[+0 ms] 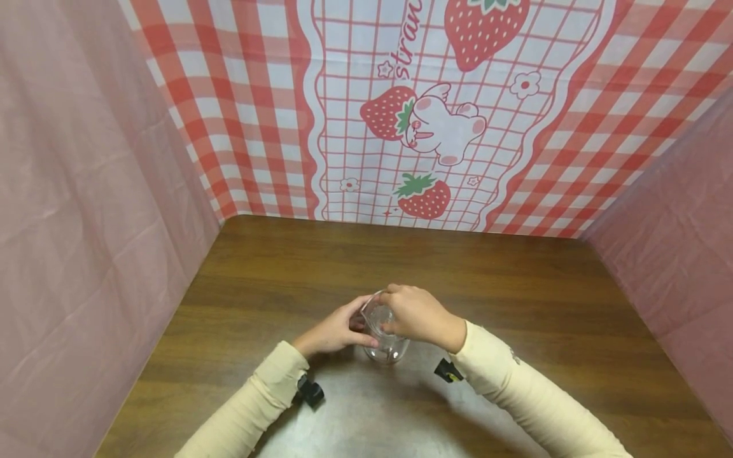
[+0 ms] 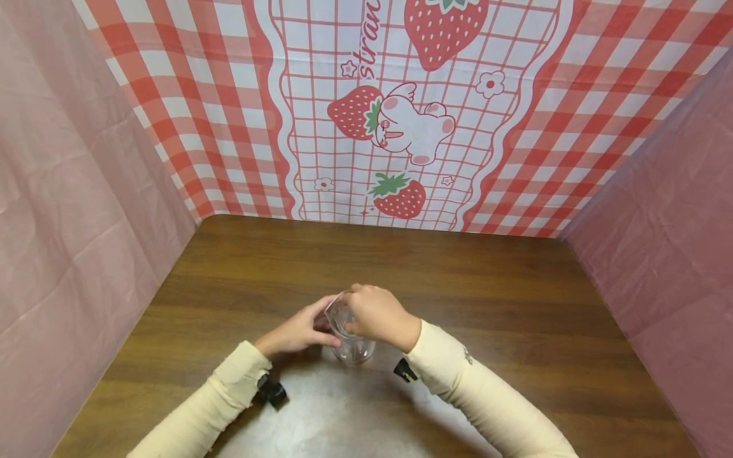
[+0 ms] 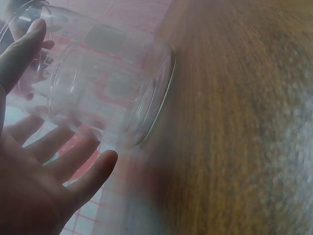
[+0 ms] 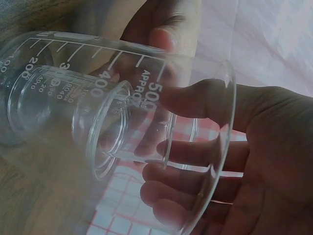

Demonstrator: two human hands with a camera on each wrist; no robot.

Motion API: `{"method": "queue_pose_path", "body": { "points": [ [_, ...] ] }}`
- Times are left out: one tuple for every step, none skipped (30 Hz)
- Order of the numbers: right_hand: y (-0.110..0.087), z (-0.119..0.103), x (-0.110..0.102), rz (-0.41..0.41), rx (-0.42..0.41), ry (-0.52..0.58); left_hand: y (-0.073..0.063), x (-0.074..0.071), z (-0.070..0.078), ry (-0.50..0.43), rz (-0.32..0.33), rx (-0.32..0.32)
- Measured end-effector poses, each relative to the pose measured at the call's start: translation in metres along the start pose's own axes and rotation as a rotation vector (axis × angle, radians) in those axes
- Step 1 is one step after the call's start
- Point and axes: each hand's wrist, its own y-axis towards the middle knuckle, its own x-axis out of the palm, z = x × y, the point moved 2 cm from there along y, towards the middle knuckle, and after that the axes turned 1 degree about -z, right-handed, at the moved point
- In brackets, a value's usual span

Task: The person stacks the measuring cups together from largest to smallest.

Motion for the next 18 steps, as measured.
{"method": "queue_pose_path", "body": {
  "points": [
    [0.0003, -0.0002, 0.0005, -0.001, -0.002, -0.002, -0.0001, 0.0000, -0.0001, -0.001, 0.001, 0.000],
    [0.0004, -0.0005, 0.0011, -0.003, -0.003, -0.005, -0.0002, -0.0001, -0.0001, -0.002, 0.001, -0.001],
    [0.0007, -0.0008, 0.0017, -0.006, -0.004, -0.008, -0.0003, -0.0001, 0.0000, -0.005, 0.002, 0.000],
    [0.0010, -0.0011, 0.0022, -0.009, -0.005, -0.008, -0.0004, -0.0001, 0.0000, -0.006, 0.002, 0.000],
    [0.0012, -0.0014, 0.0029, -0.013, -0.005, -0.008, -0.0006, -0.0001, 0.0001, -0.007, 0.001, 0.000],
    [0.0012, -0.0016, 0.0035, -0.018, -0.004, -0.007, -0.0006, -0.0002, -0.0001, -0.005, 0.001, 0.002],
    [0.0013, -0.0018, 0.0040, -0.023, -0.004, -0.006, -0.0008, -0.0002, -0.0001, -0.006, 0.001, 0.003],
    [0.0015, -0.0020, 0.0046, -0.027, -0.004, -0.007, -0.0009, -0.0001, 0.0001, -0.006, 0.000, 0.004],
    [0.0018, -0.0022, 0.0051, -0.029, -0.004, -0.007, -0.0010, -0.0002, 0.0002, -0.006, 0.000, 0.005],
    [0.0019, -0.0024, 0.0055, -0.031, -0.002, -0.007, -0.0010, -0.0002, 0.0003, -0.006, 0.000, 0.006],
    [0.0021, -0.0024, 0.0058, -0.032, -0.002, -0.007, -0.0011, -0.0002, 0.0004, -0.006, 0.000, 0.006],
    [0.0024, -0.0026, 0.0061, -0.030, -0.004, -0.012, -0.0010, -0.0003, 0.0005, -0.006, 0.002, 0.006],
    [0.0026, -0.0027, 0.0063, -0.027, -0.005, -0.016, -0.0010, -0.0002, 0.0009, -0.008, 0.003, 0.004],
    [0.0028, -0.0028, 0.0066, -0.024, -0.006, -0.020, -0.0009, -0.0003, 0.0009, -0.008, 0.004, 0.004],
    [0.0030, -0.0029, 0.0069, -0.022, -0.006, -0.025, -0.0008, -0.0003, 0.0009, -0.009, 0.006, 0.003],
    [0.0032, -0.0030, 0.0072, -0.020, -0.007, -0.030, -0.0007, -0.0003, 0.0008, -0.009, 0.006, 0.001],
    [0.0033, -0.0031, 0.0077, -0.018, -0.008, -0.035, -0.0007, -0.0005, 0.0007, -0.009, 0.007, 0.000],
    [0.0035, -0.0032, 0.0081, -0.017, -0.009, -0.044, -0.0007, -0.0005, 0.0007, -0.007, 0.007, 0.000]
  ]
}}
